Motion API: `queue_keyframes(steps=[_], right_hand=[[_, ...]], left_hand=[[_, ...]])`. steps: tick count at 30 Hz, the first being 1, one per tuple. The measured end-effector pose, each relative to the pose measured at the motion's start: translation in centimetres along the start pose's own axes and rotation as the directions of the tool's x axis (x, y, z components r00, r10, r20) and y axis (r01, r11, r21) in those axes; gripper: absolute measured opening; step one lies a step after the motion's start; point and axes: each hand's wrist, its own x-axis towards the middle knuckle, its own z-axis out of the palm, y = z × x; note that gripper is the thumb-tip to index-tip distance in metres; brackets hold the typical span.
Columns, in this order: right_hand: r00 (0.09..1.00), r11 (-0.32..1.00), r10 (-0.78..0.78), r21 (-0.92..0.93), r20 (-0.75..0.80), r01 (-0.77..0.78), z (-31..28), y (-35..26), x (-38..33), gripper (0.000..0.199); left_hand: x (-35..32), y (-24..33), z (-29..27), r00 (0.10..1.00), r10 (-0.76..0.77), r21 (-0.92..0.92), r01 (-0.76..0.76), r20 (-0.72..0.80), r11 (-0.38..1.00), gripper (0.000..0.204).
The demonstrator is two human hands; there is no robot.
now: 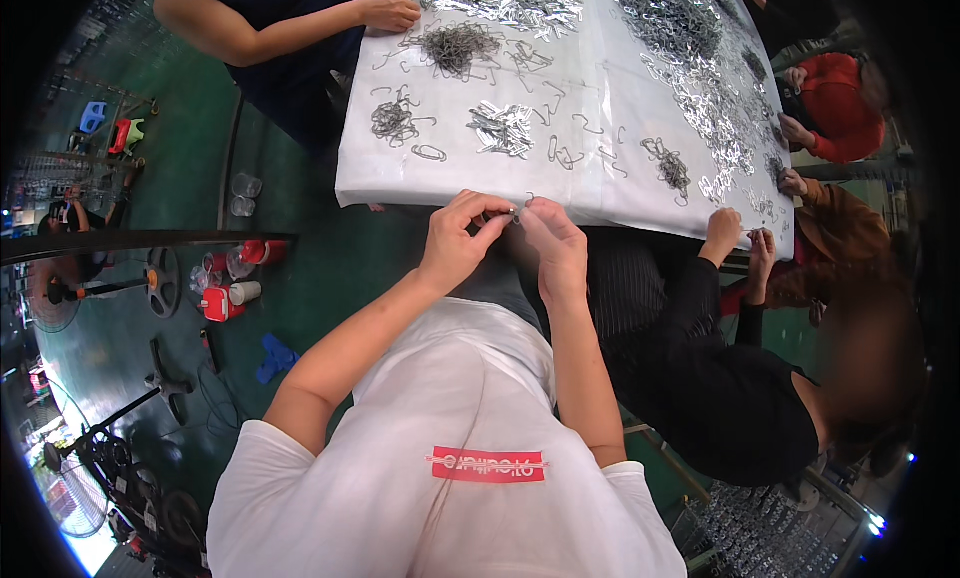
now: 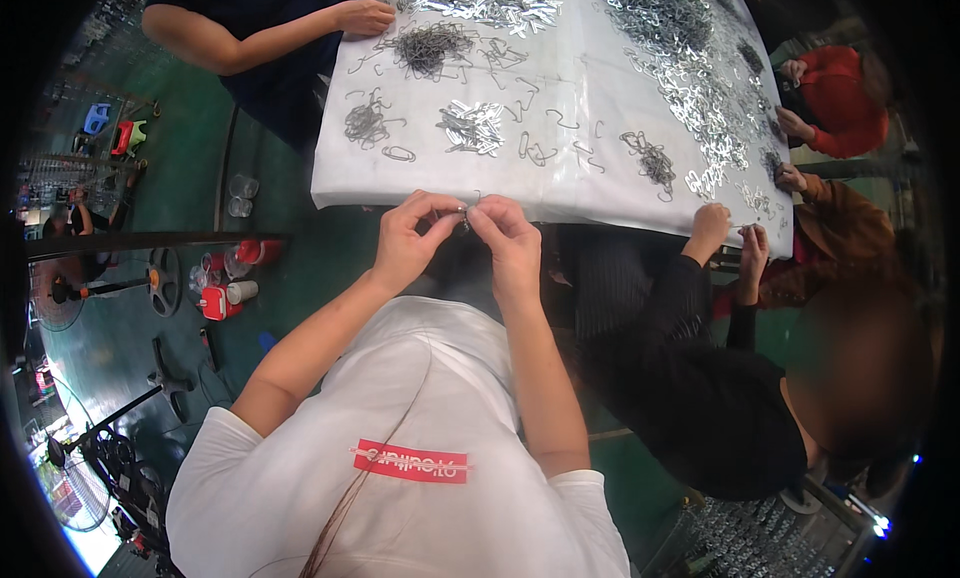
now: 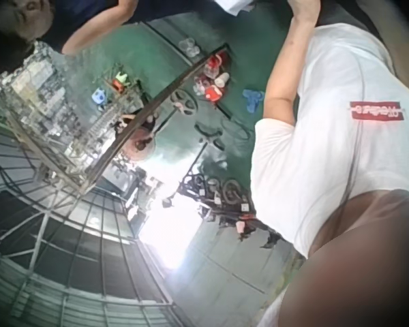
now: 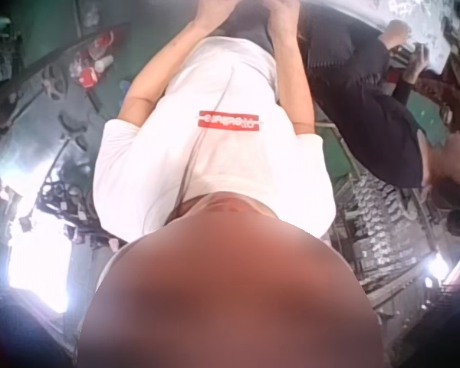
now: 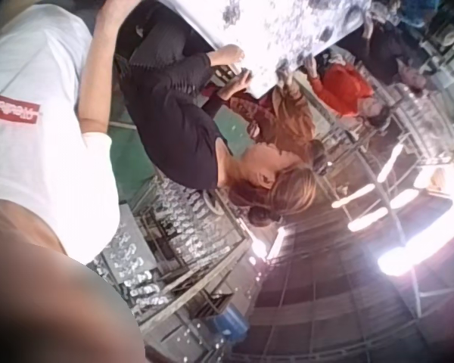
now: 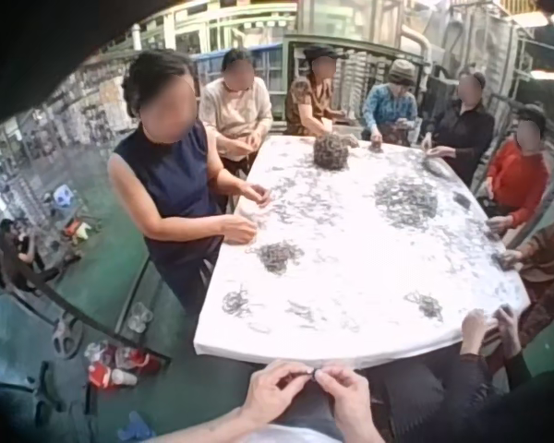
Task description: The person repeatedly picks small metal hooks and fasteners from a white table, joins them by hand, and places the assembled pieces onto a nearby hanging rack. The person also occasionally gathers loose parts on the table and continues the assembly cycle.
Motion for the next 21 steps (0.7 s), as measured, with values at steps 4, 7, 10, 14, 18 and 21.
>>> queue_keyframes(steps=[4,7,10,14,18,21], right_hand=[[0.994,0.996,-0.091,-0.022,-0.063,0.09,0.4,0.6,0.6,0.007],[0.955,0.959,-0.284,-0.031,-0.089,0.283,0.6,1.3,0.6,0.008],[0.898,0.89,-0.438,-0.166,-0.048,0.425,0.0,1.8,0.7,0.009],[0.881,0.861,-0.471,-0.234,-0.034,0.451,-1.3,2.3,1.1,0.012],[0.873,0.818,-0.483,-0.388,-0.063,0.425,-2.1,2.2,1.2,0.011],[0.878,0.823,-0.472,-0.392,-0.074,0.41,-1.9,2.0,1.3,0.009]], left_hand=[[0.3,0.3,0.4,0.999,-0.041,0.022,0.04,0.027,0.999,0.022],[0.2,0.0,1.2,0.999,0.044,0.025,-0.045,0.02,0.999,0.029],[0.6,-2.3,1.5,0.979,0.202,0.044,-0.201,-0.02,0.979,0.035],[4.7,-9.4,1.0,0.987,0.15,0.388,-0.117,-0.058,0.914,0.02],[7.9,-15.0,2.4,0.995,0.08,0.673,-0.018,-0.061,0.739,0.015],[9.3,-15.8,2.4,0.997,0.061,0.702,-0.069,0.036,0.708,0.015]])
